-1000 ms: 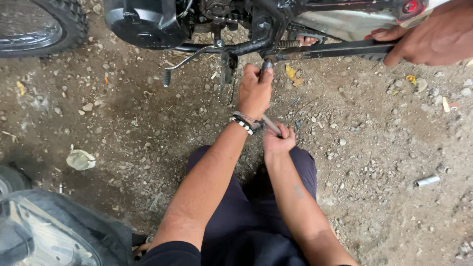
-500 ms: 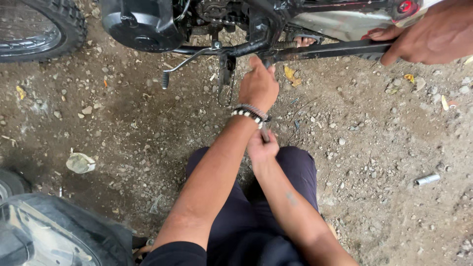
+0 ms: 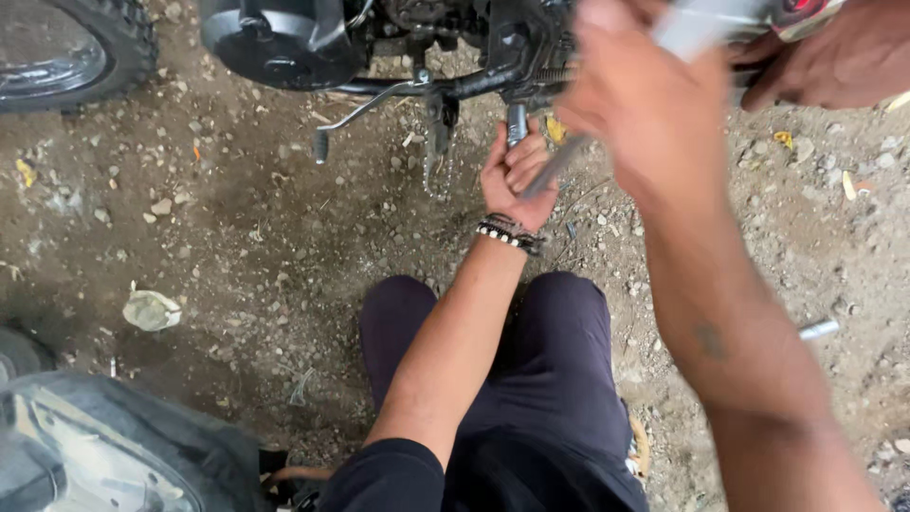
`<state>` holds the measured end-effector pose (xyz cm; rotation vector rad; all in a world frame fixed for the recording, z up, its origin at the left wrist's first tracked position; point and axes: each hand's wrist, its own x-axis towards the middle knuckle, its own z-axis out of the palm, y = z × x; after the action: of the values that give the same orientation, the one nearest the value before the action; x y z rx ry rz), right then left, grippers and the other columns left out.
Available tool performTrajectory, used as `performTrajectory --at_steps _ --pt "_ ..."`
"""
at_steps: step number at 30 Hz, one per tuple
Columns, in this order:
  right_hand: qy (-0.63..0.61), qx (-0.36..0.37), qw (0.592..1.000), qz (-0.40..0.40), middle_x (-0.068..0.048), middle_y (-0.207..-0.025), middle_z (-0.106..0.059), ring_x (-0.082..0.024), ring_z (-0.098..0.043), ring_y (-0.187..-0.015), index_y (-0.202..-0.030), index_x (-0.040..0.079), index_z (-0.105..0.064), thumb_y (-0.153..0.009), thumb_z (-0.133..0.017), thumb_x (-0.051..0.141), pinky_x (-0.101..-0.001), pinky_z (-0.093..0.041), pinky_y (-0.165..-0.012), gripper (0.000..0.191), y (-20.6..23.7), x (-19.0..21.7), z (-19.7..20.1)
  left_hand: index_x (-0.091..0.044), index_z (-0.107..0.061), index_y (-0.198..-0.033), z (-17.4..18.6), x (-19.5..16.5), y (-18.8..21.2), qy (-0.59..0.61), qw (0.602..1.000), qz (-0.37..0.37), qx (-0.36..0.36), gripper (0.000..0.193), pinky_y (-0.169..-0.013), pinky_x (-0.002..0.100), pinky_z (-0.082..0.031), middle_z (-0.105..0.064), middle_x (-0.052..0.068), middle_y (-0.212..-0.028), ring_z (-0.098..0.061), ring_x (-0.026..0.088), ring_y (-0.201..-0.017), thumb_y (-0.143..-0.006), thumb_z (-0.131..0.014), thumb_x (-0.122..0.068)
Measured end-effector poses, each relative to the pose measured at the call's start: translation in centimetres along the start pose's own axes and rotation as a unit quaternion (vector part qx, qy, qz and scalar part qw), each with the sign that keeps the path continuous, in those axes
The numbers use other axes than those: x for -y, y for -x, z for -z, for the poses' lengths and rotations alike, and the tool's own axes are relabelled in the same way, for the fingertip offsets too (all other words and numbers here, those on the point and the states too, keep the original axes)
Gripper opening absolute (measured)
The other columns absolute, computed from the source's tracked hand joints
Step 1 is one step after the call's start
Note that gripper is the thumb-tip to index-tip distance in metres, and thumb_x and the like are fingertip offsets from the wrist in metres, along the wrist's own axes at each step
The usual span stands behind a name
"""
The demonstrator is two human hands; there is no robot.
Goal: The person kneels on the ground beside a motorcycle and uses a socket wrench with an L-shaped handle to loosen and tighten a bolt on the motorcycle's footpeg and frame area, repositioning the wrench repeatedly while another person steadies the motorcycle.
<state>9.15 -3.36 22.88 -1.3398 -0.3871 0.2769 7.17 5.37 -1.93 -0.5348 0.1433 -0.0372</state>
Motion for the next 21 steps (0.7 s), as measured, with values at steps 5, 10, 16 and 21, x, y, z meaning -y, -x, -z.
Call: performTrajectory --at_steps 5,10,16,21 --pt "0.005 -0.018 0.998 -0.059 0.005 -0.06 -0.042 -0.008 -0.036 -0.05 -0.09 0.009 -0.059 -0.1 -0.061 0.018 -0.0294 -0.032 -0.049 0.014 -0.5 0.2 -2.7 -0.004 -0.055 -0.107 -0.5 -0.6 2.6 -0.051 0.996 0.019 -0.065 0.033 -0.045 0.02 -0.034 -0.047 -0.007 -0.068 -0.038 0.005 -0.048 -0.113 -0.047 -0.035" --pt "-0.348 -0.215 0.909 0.077 0.006 -0.053 -0.027 -0.008 -0.024 -0.043 -0.069 0.016 -0.035 -0.112 -0.053 0.023 -0.028 -0.031 -0.045 0.048 9.9 -6.3 6.7 -0.009 -0.052 -0.101 -3.7 -0.5 6.2 -0.333 0.927 0.021 -0.171 0.031 -0.04 0.021 -0.031 -0.048 -0.005 -0.066 -0.04 0.005 -0.047 -0.108 -0.05 -0.04" --pt "-0.599 -0.486 0.636 -0.025 0.005 -0.049 -0.031 -0.009 -0.026 -0.039 -0.061 0.018 -0.032 -0.106 -0.044 0.017 -0.0267 -0.034 -0.04 0.046 14.2 -21.2 9.3 -0.014 -0.047 -0.097 -5.6 1.4 2.8 -0.621 0.738 -0.074 -0.253 0.025 -0.034 0.023 -0.031 -0.054 -0.001 -0.064 -0.04 0.006 -0.042 -0.1 -0.056 -0.037" --pt "-0.695 -0.454 0.552 -0.075 0.007 -0.048 -0.034 -0.007 -0.032 -0.037 -0.06 0.02 -0.033 -0.106 -0.04 0.024 -0.0273 -0.042 -0.042 0.046 12.7 -27.0 7.1 -0.009 -0.049 -0.096 -5.2 1.4 2.2 -0.74 0.592 -0.168 -0.273 0.03 -0.032 0.026 -0.035 -0.057 0.0 -0.06 -0.048 0.008 -0.04 -0.1 -0.059 -0.037"
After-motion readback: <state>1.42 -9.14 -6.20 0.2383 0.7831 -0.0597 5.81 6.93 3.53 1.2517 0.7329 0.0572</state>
